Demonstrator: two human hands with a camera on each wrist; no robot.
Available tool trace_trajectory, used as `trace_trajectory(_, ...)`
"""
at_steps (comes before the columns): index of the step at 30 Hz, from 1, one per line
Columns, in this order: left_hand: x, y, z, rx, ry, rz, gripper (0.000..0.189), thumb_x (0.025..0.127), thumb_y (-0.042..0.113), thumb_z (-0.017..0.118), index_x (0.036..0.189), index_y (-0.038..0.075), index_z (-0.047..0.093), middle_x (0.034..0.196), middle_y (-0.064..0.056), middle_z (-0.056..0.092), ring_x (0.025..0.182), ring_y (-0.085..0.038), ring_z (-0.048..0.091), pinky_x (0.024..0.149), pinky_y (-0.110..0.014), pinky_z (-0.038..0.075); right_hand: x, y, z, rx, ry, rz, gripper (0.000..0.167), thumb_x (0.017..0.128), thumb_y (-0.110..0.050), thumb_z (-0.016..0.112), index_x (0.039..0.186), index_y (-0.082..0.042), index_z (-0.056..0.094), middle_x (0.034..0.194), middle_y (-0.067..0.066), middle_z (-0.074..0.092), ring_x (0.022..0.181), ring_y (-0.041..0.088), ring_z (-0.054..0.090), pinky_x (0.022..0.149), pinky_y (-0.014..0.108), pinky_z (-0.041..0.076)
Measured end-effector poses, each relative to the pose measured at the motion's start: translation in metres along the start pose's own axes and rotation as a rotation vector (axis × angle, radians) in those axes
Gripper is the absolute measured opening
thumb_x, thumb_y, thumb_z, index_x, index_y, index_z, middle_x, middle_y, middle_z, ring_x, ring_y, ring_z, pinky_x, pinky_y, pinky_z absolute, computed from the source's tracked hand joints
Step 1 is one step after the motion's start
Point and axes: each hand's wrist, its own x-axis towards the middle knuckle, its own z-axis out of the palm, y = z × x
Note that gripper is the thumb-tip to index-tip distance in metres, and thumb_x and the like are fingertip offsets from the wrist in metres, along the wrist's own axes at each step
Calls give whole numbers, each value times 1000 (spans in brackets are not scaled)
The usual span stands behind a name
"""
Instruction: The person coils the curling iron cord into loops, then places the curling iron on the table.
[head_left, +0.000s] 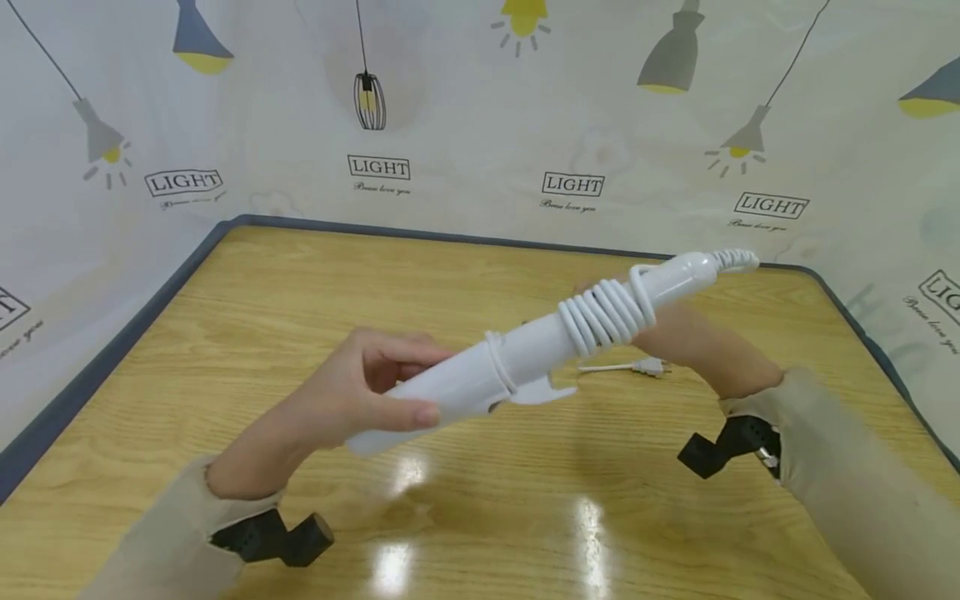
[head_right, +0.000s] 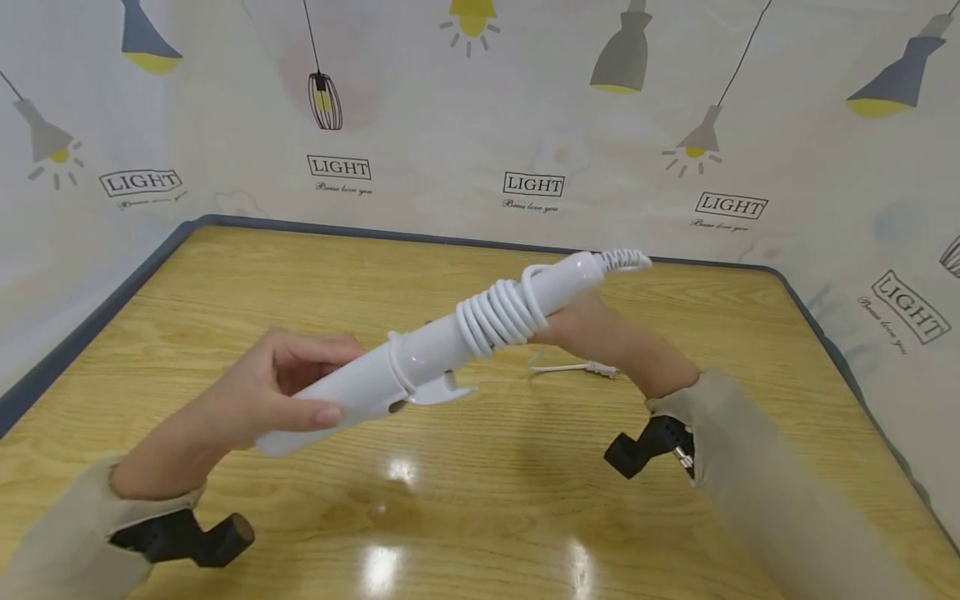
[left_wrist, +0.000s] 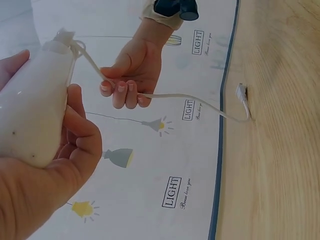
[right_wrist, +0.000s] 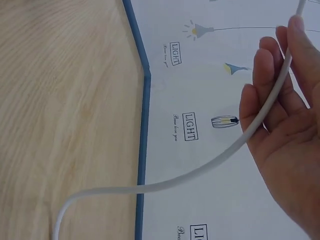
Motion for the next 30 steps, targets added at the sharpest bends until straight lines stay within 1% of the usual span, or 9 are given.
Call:
trace_trajectory(2,-1,2,0,19,-22,-4,37,77,11,73,112,22,68,101,-16,60,83,-26,57,67,-38,52,8,3,-8,174,-178,-40,12,90,-16,59,98,-14,68,86,-2,63,73,9,54,63,24,46)
trace_trajectory(4,-3,4,-1,44,-62,11,40,77,7,72,114,21,67,101,-18,59,83,-26,56,66,-39,52,16,0,-13,212,-301,18,15,87,-12,62,100,-9,68,89,3,64,76,13,55,66,28,47)
trace_trajectory(7,-7,8,-2,69,-118,23,45,74,0,73,114,19,67,99,-17,58,83,-27,55,66,-40,52,25,-12,-11,49,-381,160,9,80,-14,70,88,-11,71,80,3,64,70,15,54,65,29,47)
trace_trajectory(9,-9,11,-1,101,-156,30,47,72,-3,73,115,15,67,98,-15,58,83,-26,54,65,-40,52,30,-20,-7,-95,-434,218,6,75,-12,74,80,-14,70,73,2,62,66,15,52,62,28,46)
trace_trajectory(13,-13,16,2,194,-221,2,47,70,-2,75,115,10,66,97,-8,59,81,-23,54,62,-36,52,36,-29,2,-142,-555,253,9,73,-10,75,77,-14,68,71,-1,61,62,12,51,58,28,48)
trace_trajectory(16,-14,19,4,276,-264,-13,44,72,4,76,114,11,66,97,-2,59,79,-19,53,60,-32,51,38,-35,6,-139,-606,289,7,75,-14,74,79,-13,68,73,-2,61,63,10,53,59,28,50)
trace_trajectory(19,-14,20,5,338,-283,-20,41,73,10,77,113,13,67,95,1,59,77,-17,52,59,-29,49,40,-42,9,-153,-633,319,8,77,-18,71,80,-11,67,75,-2,61,66,11,57,62,30,52)
trace_trajectory(26,-13,17,3,382,-283,-57,40,72,14,78,110,15,68,92,3,58,75,-15,52,58,-28,48,49,-57,16,-240,-668,404,12,80,-22,69,82,-10,66,78,-3,61,71,12,59,66,29,51)
trace_trajectory(30,-12,17,1,429,-280,-48,39,72,19,78,109,12,69,92,4,59,75,-14,53,58,-27,48,54,-65,19,-309,-669,426,10,80,-21,69,81,-12,65,78,-5,60,70,10,57,64,27,51)
